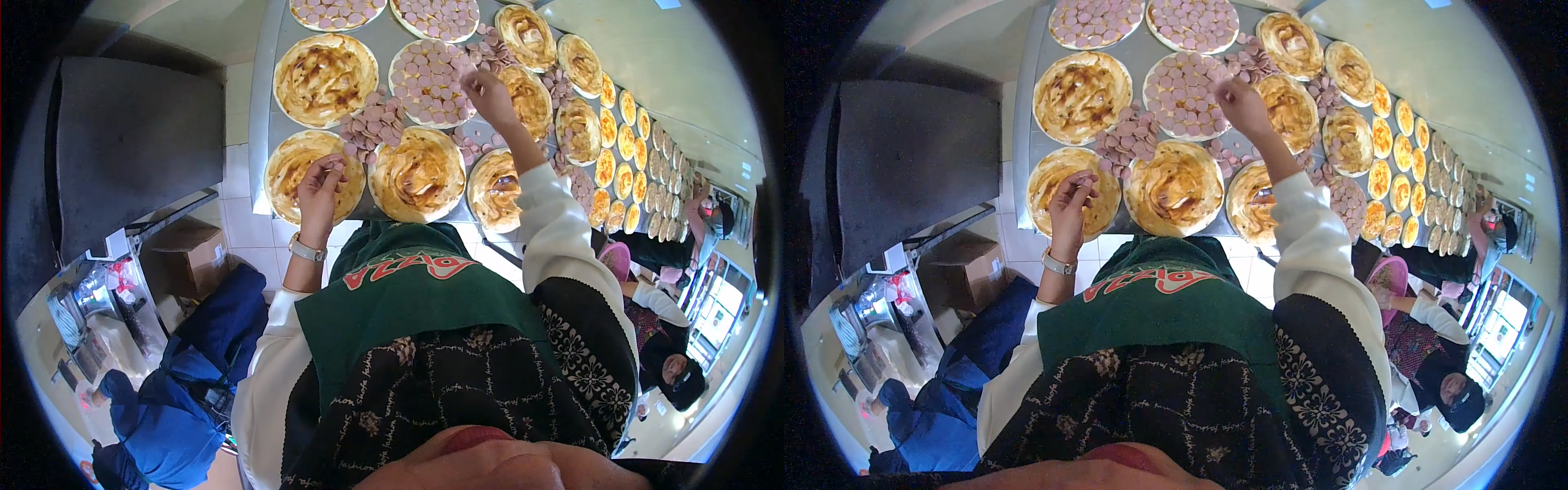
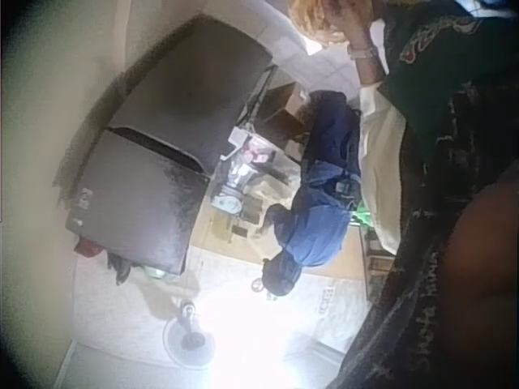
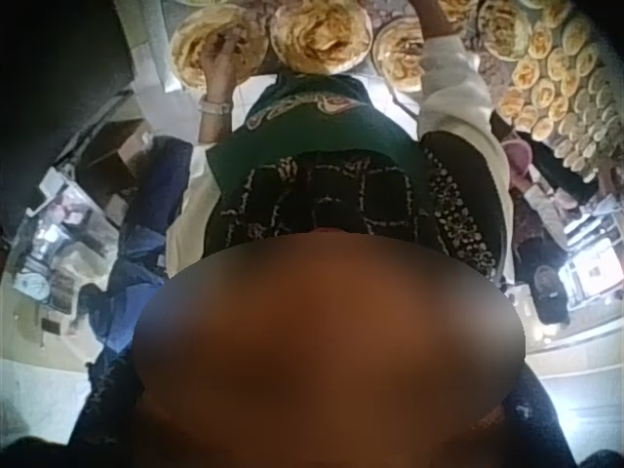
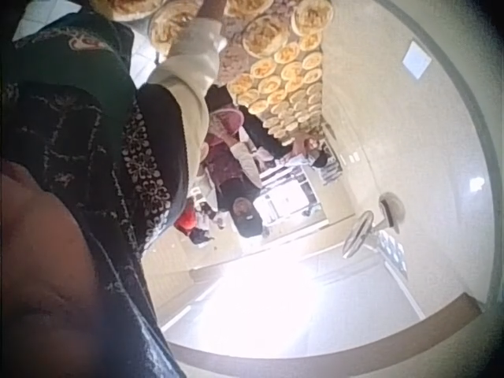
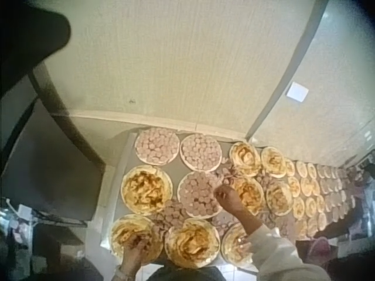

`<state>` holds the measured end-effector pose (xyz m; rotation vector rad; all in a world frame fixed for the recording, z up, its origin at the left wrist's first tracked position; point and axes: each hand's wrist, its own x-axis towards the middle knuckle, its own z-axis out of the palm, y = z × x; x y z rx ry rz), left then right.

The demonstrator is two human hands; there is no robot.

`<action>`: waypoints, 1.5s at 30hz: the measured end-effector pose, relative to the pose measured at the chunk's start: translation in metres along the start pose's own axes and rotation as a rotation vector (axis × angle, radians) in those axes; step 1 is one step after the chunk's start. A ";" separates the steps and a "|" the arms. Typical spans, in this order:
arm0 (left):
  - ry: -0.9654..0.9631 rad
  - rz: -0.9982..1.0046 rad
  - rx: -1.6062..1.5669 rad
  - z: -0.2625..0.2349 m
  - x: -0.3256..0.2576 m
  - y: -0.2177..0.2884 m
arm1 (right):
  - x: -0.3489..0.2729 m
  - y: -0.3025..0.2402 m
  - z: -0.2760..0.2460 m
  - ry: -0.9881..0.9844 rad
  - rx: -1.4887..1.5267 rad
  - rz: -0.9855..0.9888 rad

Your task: Assemble multiple pizzas by topping dough with sauce and meat on a commercial kitchen prep line.

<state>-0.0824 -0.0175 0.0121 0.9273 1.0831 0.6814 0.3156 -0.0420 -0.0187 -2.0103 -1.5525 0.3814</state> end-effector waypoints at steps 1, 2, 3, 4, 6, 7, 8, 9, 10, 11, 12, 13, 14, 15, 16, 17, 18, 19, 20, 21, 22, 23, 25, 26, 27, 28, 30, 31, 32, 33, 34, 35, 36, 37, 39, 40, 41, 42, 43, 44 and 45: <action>-0.004 0.006 0.016 0.001 0.001 0.000 | -0.017 0.005 -0.004 -0.067 -0.043 0.041; -0.007 0.011 0.031 0.002 0.002 0.000 | -0.037 0.008 -0.005 -0.135 -0.085 0.082; -0.010 0.012 0.030 0.002 0.003 -0.001 | -0.056 0.007 -0.007 -0.260 -0.247 0.120; -0.029 0.012 0.025 0.003 0.004 -0.003 | -0.079 0.011 -0.003 -0.237 -0.228 0.111; -0.044 0.010 0.022 0.005 0.005 -0.003 | -0.106 -0.003 0.003 -0.202 -0.322 0.154; -0.047 0.001 0.044 0.008 0.005 -0.001 | -0.115 -0.003 0.006 -0.174 -0.350 0.167; -0.049 -0.009 0.065 0.011 0.005 0.000 | -0.118 -0.002 0.009 -0.172 -0.350 0.171; -0.055 -0.008 0.066 0.012 0.006 0.001 | -0.120 -0.001 0.011 -0.172 -0.326 0.198; -0.071 0.002 0.059 0.014 0.007 0.001 | -0.121 0.000 0.012 -0.173 -0.302 0.224; -0.087 0.012 0.052 0.015 0.008 0.001 | -0.121 0.002 0.013 -0.170 -0.303 0.226; -0.088 0.012 0.054 0.017 0.009 0.001 | -0.118 0.003 0.013 -0.190 -0.229 0.282; -0.093 0.007 0.038 0.019 0.010 0.001 | -0.116 0.003 0.013 -0.210 -0.155 0.337; -0.098 0.003 0.021 0.020 0.010 0.002 | -0.114 0.003 0.014 -0.210 -0.154 0.338; -0.097 0.003 0.021 0.020 0.010 0.002 | -0.111 0.002 0.015 -0.222 -0.130 0.331; -0.097 0.006 0.025 0.021 0.009 0.003 | -0.110 0.002 0.015 -0.235 -0.106 0.324; -0.097 0.009 0.028 0.021 0.008 0.003 | -0.109 0.001 0.014 -0.236 -0.107 0.322; -0.094 0.010 0.028 0.020 0.007 0.003 | -0.107 -0.001 0.013 -0.259 -0.142 0.298; -0.084 0.007 0.022 0.019 0.006 0.002 | -0.105 -0.002 0.013 -0.283 -0.176 0.273; -0.075 0.003 0.016 0.018 0.004 0.001 | -0.103 -0.004 0.012 -0.285 -0.176 0.269; -0.071 0.005 0.013 0.016 0.004 -0.001 | -0.101 -0.004 0.010 -0.301 -0.176 0.255; -0.063 -0.003 0.036 0.013 0.003 -0.003 | -0.099 -0.005 0.009 -0.318 -0.176 0.240; -0.055 -0.012 0.059 0.010 0.003 -0.004 | -0.098 -0.006 0.009 -0.321 -0.177 0.235; -0.043 -0.003 0.053 0.009 0.002 -0.005 | -0.100 -0.005 0.011 -0.313 -0.101 0.298; -0.035 0.006 0.051 0.008 0.002 -0.005 | -0.101 -0.001 0.012 -0.317 -0.103 0.294; -0.030 0.005 0.049 0.008 0.001 -0.005 | -0.102 0.007 0.013 -0.285 -0.032 0.339; -0.030 0.006 0.046 0.008 0.001 -0.003 | -0.103 0.013 0.012 -0.253 0.038 0.384; -0.026 0.006 0.040 0.007 0.001 -0.002 | -0.101 0.022 0.009 -0.236 0.089 0.367; -0.026 0.010 0.042 0.007 0.000 -0.002 | -0.100 0.024 0.009 -0.214 0.140 0.353; -0.025 0.013 0.044 0.007 0.000 -0.002 | -0.097 0.027 0.010 -0.216 0.139 0.351; -0.021 0.014 0.044 0.006 0.000 -0.002 | -0.091 0.023 0.008 -0.228 0.108 0.401; -0.022 0.014 0.038 0.006 -0.001 -0.001 | -0.084 0.020 0.007 -0.241 0.076 0.450; -0.022 0.014 0.033 0.006 -0.001 -0.001 | -0.074 0.017 0.006 -0.244 0.077 0.447; -0.021 0.014 0.032 0.007 -0.001 -0.001 | -0.063 0.015 0.004 -0.154 0.074 0.290; -0.015 0.019 0.022 0.008 -0.001 -0.001 | -0.052 0.010 0.002 -0.064 0.073 0.134; -0.007 0.021 0.014 0.008 -0.003 0.000 | -0.026 -0.006 0.007 -0.033 0.170 0.104; -0.012 0.007 0.032 0.009 -0.003 0.001 | -0.015 -0.009 0.013 0.006 0.262 0.076; -0.017 -0.008 0.051 0.011 -0.003 0.002 | -0.004 -0.011 0.022 0.010 0.261 0.079; -0.030 -0.007 0.053 0.013 -0.002 0.002 | 0.006 -0.007 0.030 -0.007 0.327 0.118; -0.042 0.003 0.038 0.014 -0.002 0.003 | 0.014 -0.011 0.038 -0.032 0.399 0.150; -0.055 0.013 0.024 0.014 -0.003 0.003 | 0.020 -0.014 0.044 -0.030 0.400 0.151; -0.049 0.012 0.025 0.013 -0.003 0.003 | 0.026 -0.020 0.049 -0.112 0.277 0.165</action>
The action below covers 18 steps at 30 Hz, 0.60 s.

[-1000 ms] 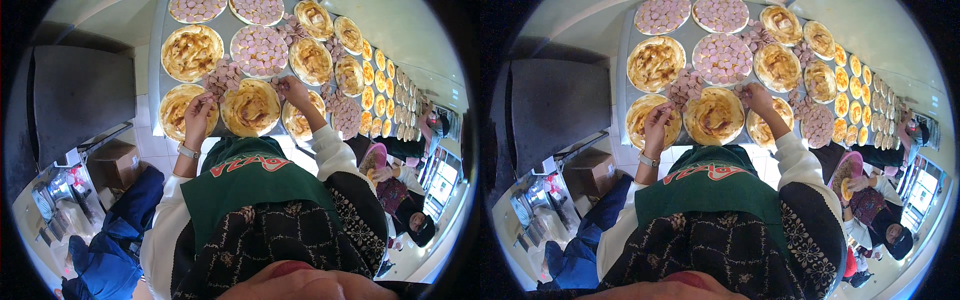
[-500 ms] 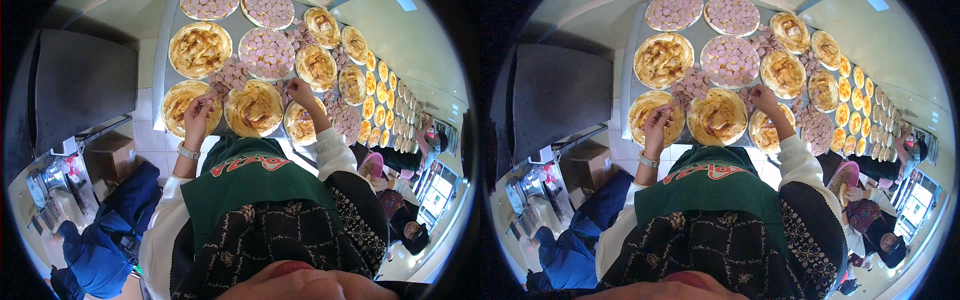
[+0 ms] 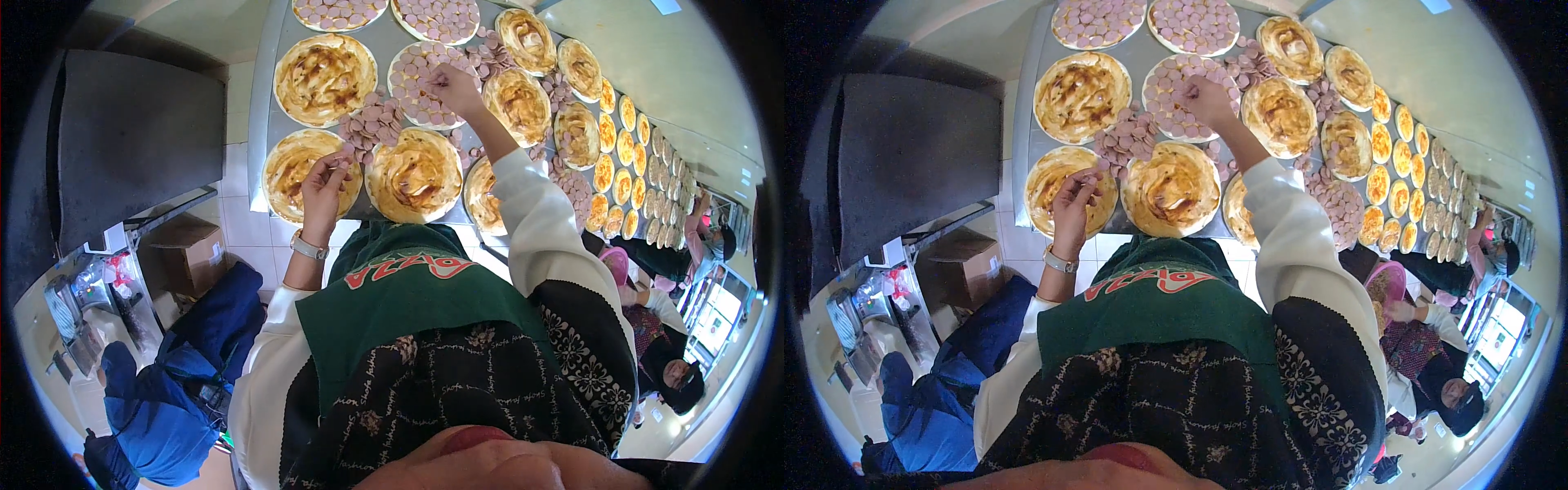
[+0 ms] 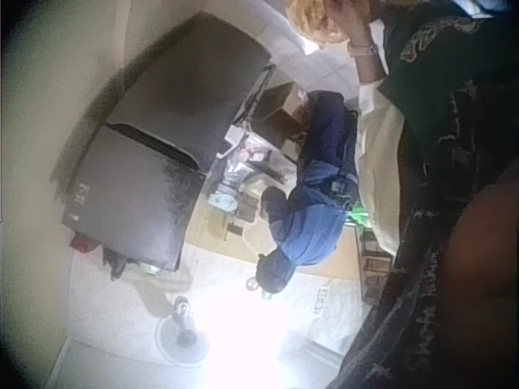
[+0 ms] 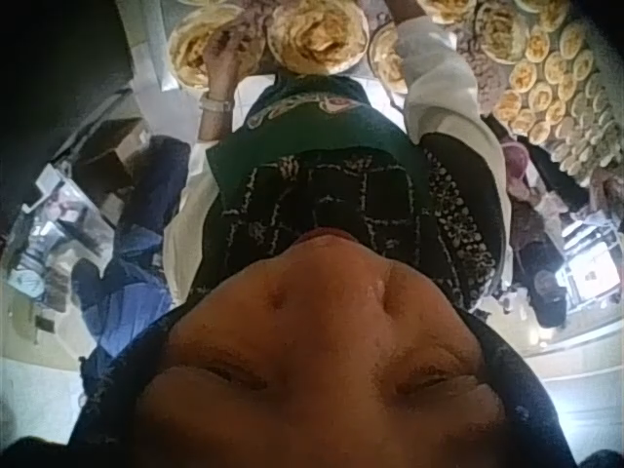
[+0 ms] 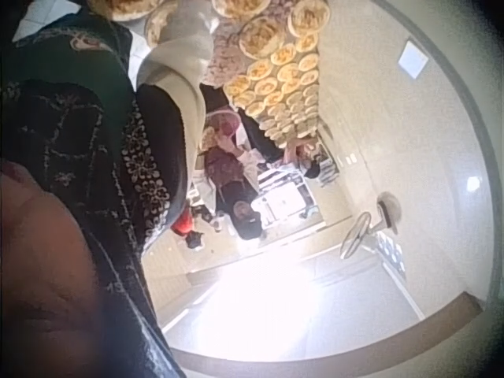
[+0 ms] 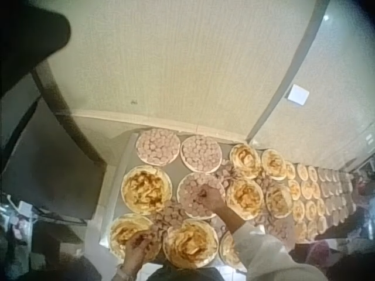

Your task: Assemble multiple pizzas by topping dough with sauce and meat on a commercial kitchen prep line.

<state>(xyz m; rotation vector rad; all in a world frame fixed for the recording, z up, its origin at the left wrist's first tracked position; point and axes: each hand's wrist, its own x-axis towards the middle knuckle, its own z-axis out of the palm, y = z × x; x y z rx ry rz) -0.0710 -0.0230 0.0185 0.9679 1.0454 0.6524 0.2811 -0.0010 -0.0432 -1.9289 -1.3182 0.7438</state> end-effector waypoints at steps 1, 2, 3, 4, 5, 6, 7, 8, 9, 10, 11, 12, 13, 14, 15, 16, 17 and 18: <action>0.011 0.001 0.008 -0.001 -0.001 0.000 | 0.003 -0.005 0.004 -0.066 -0.128 0.030; 0.020 0.003 0.017 -0.001 -0.001 -0.001 | 0.003 -0.009 0.007 -0.068 -0.126 0.030; 0.019 0.001 0.018 -0.002 -0.002 -0.002 | 0.003 -0.008 0.008 -0.054 -0.314 -0.041; 0.025 -0.002 0.018 -0.003 -0.002 -0.003 | 0.002 -0.007 0.008 -0.038 -0.502 -0.111; 0.029 -0.005 0.020 -0.004 -0.001 -0.003 | 0.001 -0.007 0.008 -0.034 -0.503 -0.108; 0.026 -0.006 0.020 -0.006 -0.002 -0.004 | -0.001 -0.007 0.008 -0.043 -0.529 -0.104; 0.026 -0.009 0.017 -0.007 -0.003 -0.005 | -0.002 -0.007 0.008 -0.051 -0.556 -0.099; 0.024 -0.010 0.015 -0.007 -0.002 -0.005 | -0.006 -0.005 0.001 -0.046 -0.558 -0.094; 0.038 -0.012 0.015 -0.011 -0.005 -0.008 | -0.012 -0.013 -0.006 0.018 -0.391 -0.087; 0.045 -0.008 0.009 -0.013 -0.005 -0.009 | -0.020 -0.013 -0.016 0.088 -0.228 -0.073; 0.053 -0.004 0.003 -0.015 -0.006 -0.011 | -0.029 -0.008 -0.025 0.086 -0.227 -0.074; 0.043 -0.003 0.003 -0.014 -0.004 -0.010 | -0.043 0.003 -0.041 -0.008 -0.272 -0.036; 0.044 0.000 0.019 -0.013 -0.003 -0.011 | -0.055 0.009 -0.048 -0.106 -0.313 0.000; 0.046 0.002 0.036 -0.013 -0.003 -0.011 | -0.072 0.014 -0.046 -0.103 -0.313 0.002; 0.046 0.002 0.038 -0.013 -0.003 -0.013 | -0.092 0.013 -0.043 -0.134 -0.263 0.034; 0.038 0.015 0.053 -0.011 -0.001 -0.014 | -0.109 0.014 -0.040 -0.160 -0.216 0.067; 0.032 0.028 0.068 -0.010 0.000 -0.015 | -0.119 0.016 -0.033 -0.157 -0.215 0.069; 0.024 0.028 0.070 -0.007 0.002 -0.015 | -0.128 0.017 -0.024 -0.071 -0.236 0.053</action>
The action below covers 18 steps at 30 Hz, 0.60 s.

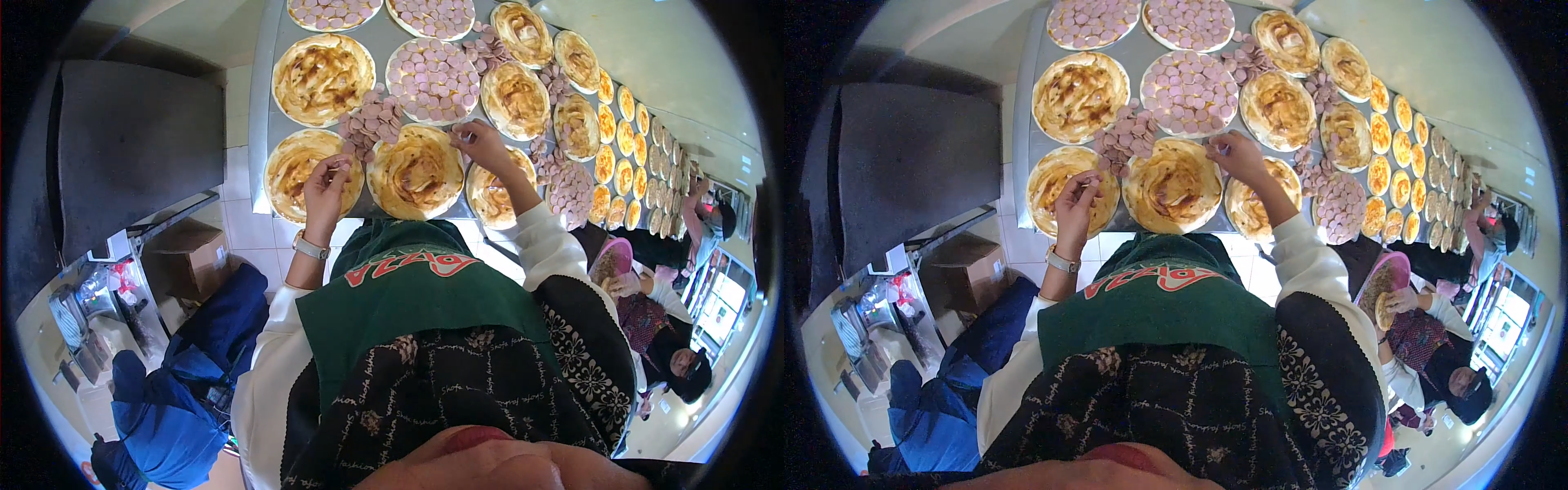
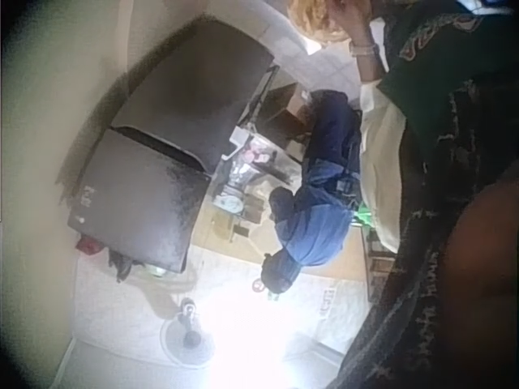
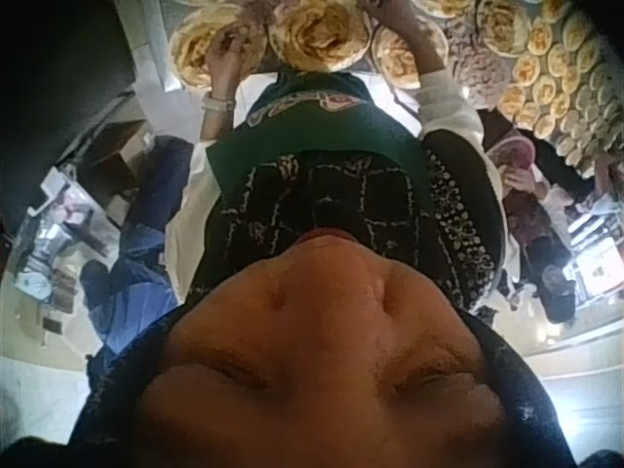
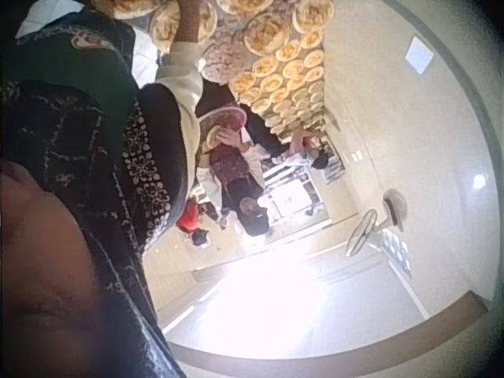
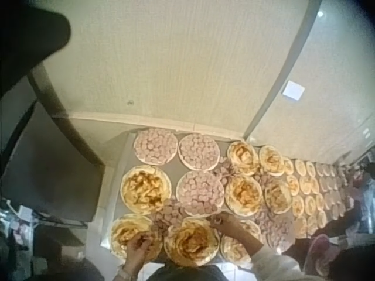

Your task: Assemble multiple pizzas by topping dough with sauce and meat on a commercial kitchen prep line.

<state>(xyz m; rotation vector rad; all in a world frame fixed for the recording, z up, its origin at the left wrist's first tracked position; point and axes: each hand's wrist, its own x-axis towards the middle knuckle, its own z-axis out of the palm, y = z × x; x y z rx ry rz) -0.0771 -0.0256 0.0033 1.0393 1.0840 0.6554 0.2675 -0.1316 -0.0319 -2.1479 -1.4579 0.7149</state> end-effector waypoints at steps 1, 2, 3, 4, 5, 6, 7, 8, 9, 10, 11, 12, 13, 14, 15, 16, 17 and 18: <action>-0.015 -0.006 0.006 0.002 0.002 0.000 | -0.005 0.001 0.005 0.087 -0.019 -0.005; -0.030 -0.012 0.012 0.004 0.003 0.000 | -0.007 0.005 0.006 0.092 -0.018 0.001; -0.034 -0.012 0.017 0.006 0.005 0.002 | -0.007 0.005 0.008 0.119 0.022 0.005; -0.052 0.005 0.016 0.008 0.006 0.003 | -0.007 0.005 0.009 0.147 0.062 0.010; -0.070 0.023 0.014 0.010 0.006 0.005 | -0.008 0.004 0.011 0.150 0.066 0.013; -0.075 0.023 0.020 0.012 0.006 0.007 | -0.008 0.002 0.011 0.177 0.078 0.009; -0.076 0.023 0.017 0.014 0.006 0.009 | -0.008 -0.002 0.013 0.204 0.090 0.004; -0.076 0.023 0.013 0.015 0.005 0.010 | -0.008 -0.003 0.017 0.208 0.094 0.008; -0.084 0.024 0.017 0.017 0.005 0.012 | -0.007 -0.002 0.021 0.203 0.083 -0.027; -0.105 0.024 0.007 0.018 0.003 0.014 | -0.007 -0.001 0.023 0.198 0.072 -0.061; -0.127 0.025 -0.004 0.019 0.002 0.015 | -0.007 0.002 0.023 0.203 0.074 -0.057; -0.128 0.025 -0.001 0.018 0.001 0.016 | -0.006 0.004 0.023 0.233 0.111 0.023; -0.128 0.023 -0.005 0.018 0.000 0.016 | -0.005 0.006 0.023 0.261 0.148 0.103; -0.127 0.020 -0.009 0.018 -0.001 0.017 | -0.005 0.008 0.022 0.263 0.150 0.105; -0.128 0.020 -0.007 0.016 -0.001 0.016 | -0.004 0.008 0.020 0.289 0.220 0.132; -0.121 0.014 0.007 0.013 -0.001 0.013 | -0.004 0.007 0.019 0.314 0.291 0.159; -0.113 0.007 0.021 0.011 0.000 0.010 | -0.004 0.005 0.021 0.301 0.417 0.177; -0.117 0.006 0.022 0.010 0.000 0.008 | -0.004 -0.001 0.025 0.303 0.418 0.181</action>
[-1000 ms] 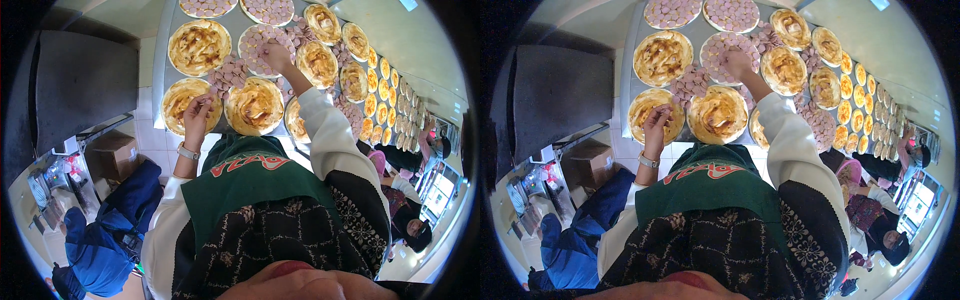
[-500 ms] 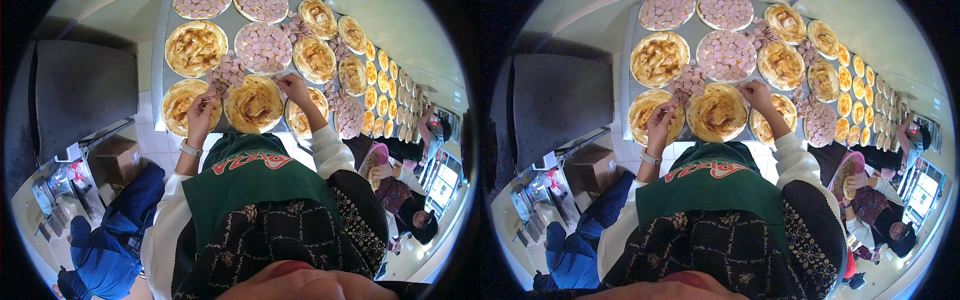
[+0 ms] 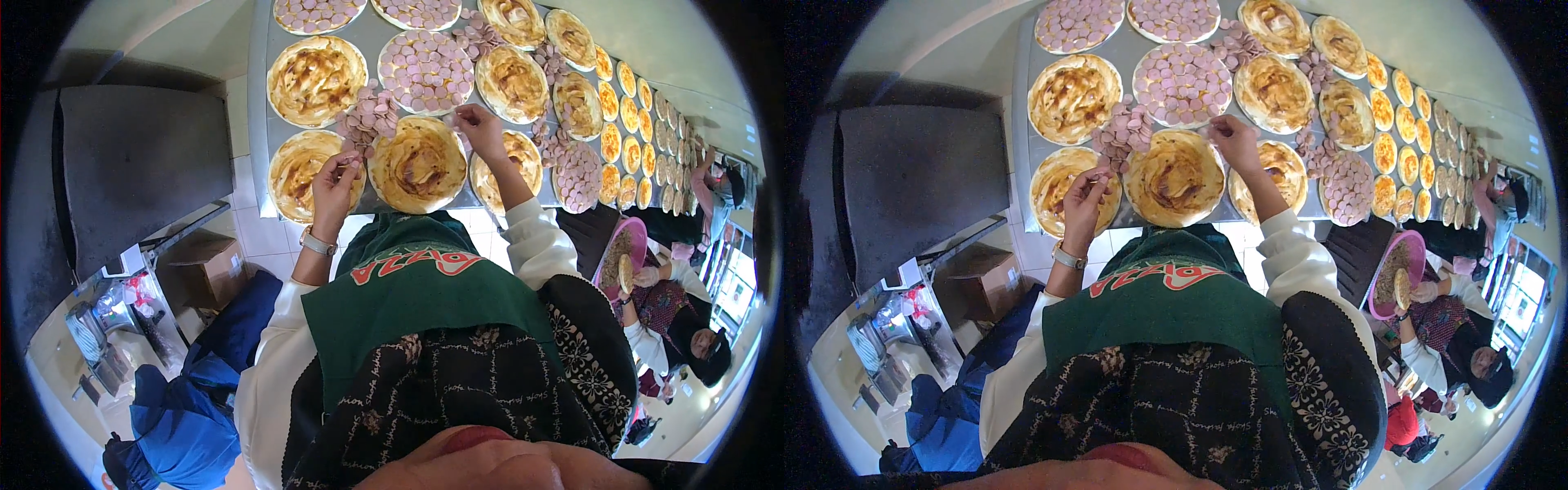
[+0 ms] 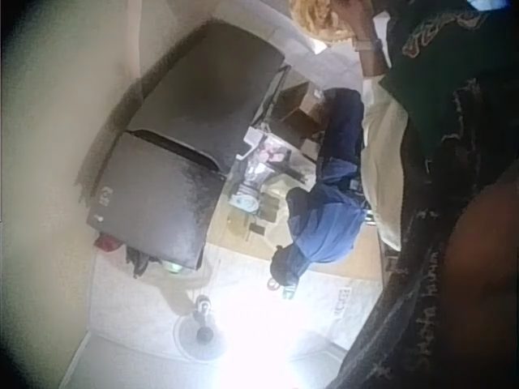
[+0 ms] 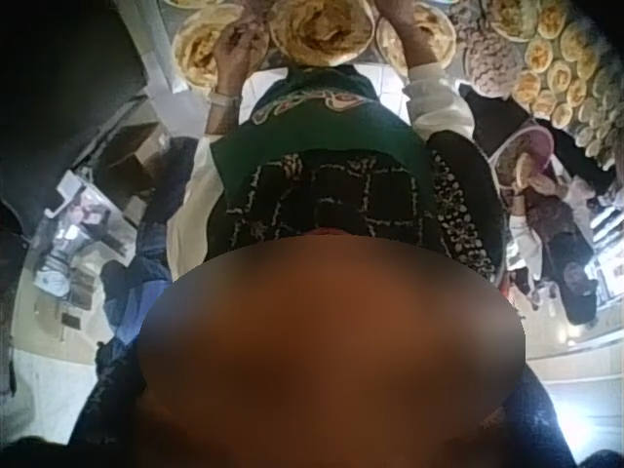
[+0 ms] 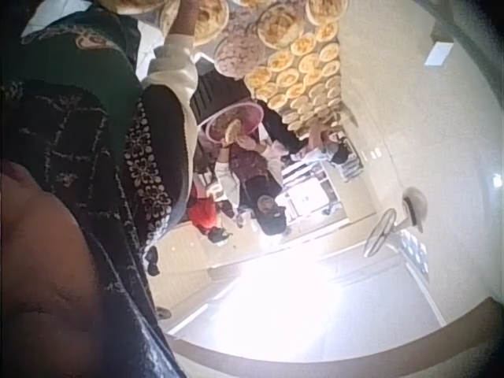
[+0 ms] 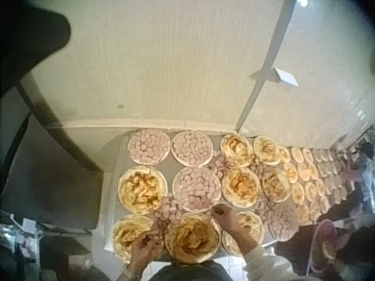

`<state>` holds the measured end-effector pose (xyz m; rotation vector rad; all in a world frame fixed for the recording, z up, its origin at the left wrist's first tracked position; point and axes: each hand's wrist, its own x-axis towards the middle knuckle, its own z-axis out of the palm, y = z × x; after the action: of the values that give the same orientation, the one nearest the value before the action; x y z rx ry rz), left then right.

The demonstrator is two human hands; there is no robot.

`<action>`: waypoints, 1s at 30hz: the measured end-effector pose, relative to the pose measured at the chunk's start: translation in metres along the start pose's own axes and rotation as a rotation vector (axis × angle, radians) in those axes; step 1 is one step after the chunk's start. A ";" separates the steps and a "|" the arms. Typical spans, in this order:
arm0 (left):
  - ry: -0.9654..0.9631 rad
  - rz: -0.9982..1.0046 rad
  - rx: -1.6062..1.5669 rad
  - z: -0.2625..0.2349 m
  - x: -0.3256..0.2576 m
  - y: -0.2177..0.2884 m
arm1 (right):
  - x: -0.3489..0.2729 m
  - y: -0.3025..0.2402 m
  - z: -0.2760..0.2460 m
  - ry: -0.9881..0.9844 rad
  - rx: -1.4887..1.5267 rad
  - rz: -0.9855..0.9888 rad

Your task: Assemble multiple pizzas by topping dough with sauce and meat on a commercial kitchen prep line.

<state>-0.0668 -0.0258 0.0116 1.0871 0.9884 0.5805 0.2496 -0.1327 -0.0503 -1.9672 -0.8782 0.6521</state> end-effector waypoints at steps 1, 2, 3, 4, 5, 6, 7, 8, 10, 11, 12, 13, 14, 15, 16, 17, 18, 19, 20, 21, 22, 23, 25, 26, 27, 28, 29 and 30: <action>-0.004 0.011 0.013 0.000 0.000 -0.002 | -0.002 -0.004 0.007 -0.063 0.086 0.010; -0.008 0.022 0.025 0.000 0.000 -0.003 | -0.004 -0.008 0.015 -0.126 0.172 0.020; -0.017 0.021 0.025 0.003 0.001 -0.003 | -0.005 -0.006 0.022 -0.151 0.092 0.003; -0.024 0.018 0.009 0.004 0.001 -0.001 | -0.006 -0.012 0.030 -0.152 0.093 0.006; -0.031 0.016 -0.007 0.006 0.001 0.001 | -0.007 -0.017 0.035 -0.085 -0.036 -0.103; -0.031 0.014 -0.005 0.008 0.001 0.003 | -0.007 -0.023 0.040 -0.017 -0.164 -0.212; -0.034 0.015 -0.013 0.009 0.001 0.005 | -0.008 -0.028 0.041 0.075 -0.251 -0.345; -0.038 0.017 -0.020 0.010 0.002 0.005 | -0.008 -0.029 0.041 0.075 -0.250 -0.343; -0.039 0.022 0.002 0.007 0.005 -0.001 | -0.007 -0.032 0.038 0.005 -0.188 -0.269; -0.040 0.026 0.025 0.006 0.006 -0.003 | -0.010 -0.033 0.037 0.005 -0.188 -0.269; -0.040 0.025 0.025 0.006 0.006 -0.003 | -0.015 -0.036 0.035 -0.022 -0.311 -0.305; -0.040 0.010 0.016 0.006 0.005 -0.003 | -0.019 -0.038 0.034 -0.049 -0.433 -0.341; -0.040 -0.005 0.008 0.007 0.005 -0.002 | -0.022 -0.037 0.034 -0.050 -0.433 -0.341; -0.041 -0.005 0.009 0.008 0.005 0.000 | -0.025 -0.037 0.035 -0.044 -0.446 -0.360; -0.043 -0.004 0.013 0.010 0.005 0.002 | -0.026 -0.037 0.036 -0.038 -0.459 -0.379; -0.045 -0.004 0.017 0.012 0.005 0.004 | -0.027 -0.036 0.036 -0.038 -0.458 -0.378; -0.045 -0.004 0.019 0.012 0.005 0.003 | -0.027 -0.036 0.037 -0.039 -0.462 -0.389; -0.046 0.013 0.009 0.013 0.006 0.001 | -0.027 -0.036 0.038 -0.039 -0.466 -0.400; -0.048 0.030 0.000 0.013 0.007 0.001 | -0.027 -0.034 0.039 -0.039 -0.465 -0.399; -0.051 0.029 0.001 0.014 0.008 0.001 | -0.025 -0.032 0.040 -0.053 -0.460 -0.401; -0.064 0.035 0.011 0.015 0.010 0.003 | -0.025 -0.029 0.040 -0.066 -0.456 -0.403; -0.077 0.040 0.022 0.016 0.011 0.004 | -0.025 -0.026 0.038 -0.064 -0.456 -0.401; -0.079 0.038 0.018 0.019 0.012 0.005 | -0.025 -0.024 0.034 -0.144 -0.422 -0.348; -0.081 0.036 0.014 0.020 0.013 0.006 | -0.028 -0.022 0.033 -0.142 -0.423 -0.347; -0.080 0.036 0.014 0.020 0.013 0.006 | -0.033 -0.022 0.032 -0.147 -0.451 -0.436; -0.085 0.037 0.035 0.020 0.012 0.006 | -0.037 -0.022 0.030 -0.152 -0.480 -0.524; -0.090 0.037 0.055 0.020 0.012 0.005 | -0.042 -0.022 0.027 -0.153 -0.479 -0.524; -0.087 0.037 0.055 0.019 0.013 0.002 | -0.047 -0.025 0.023 -0.202 -0.446 -0.573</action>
<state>-0.0439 -0.0232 0.0112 1.1717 0.9147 0.5341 0.1960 -0.1481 -0.0345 -1.8969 -1.7468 0.3340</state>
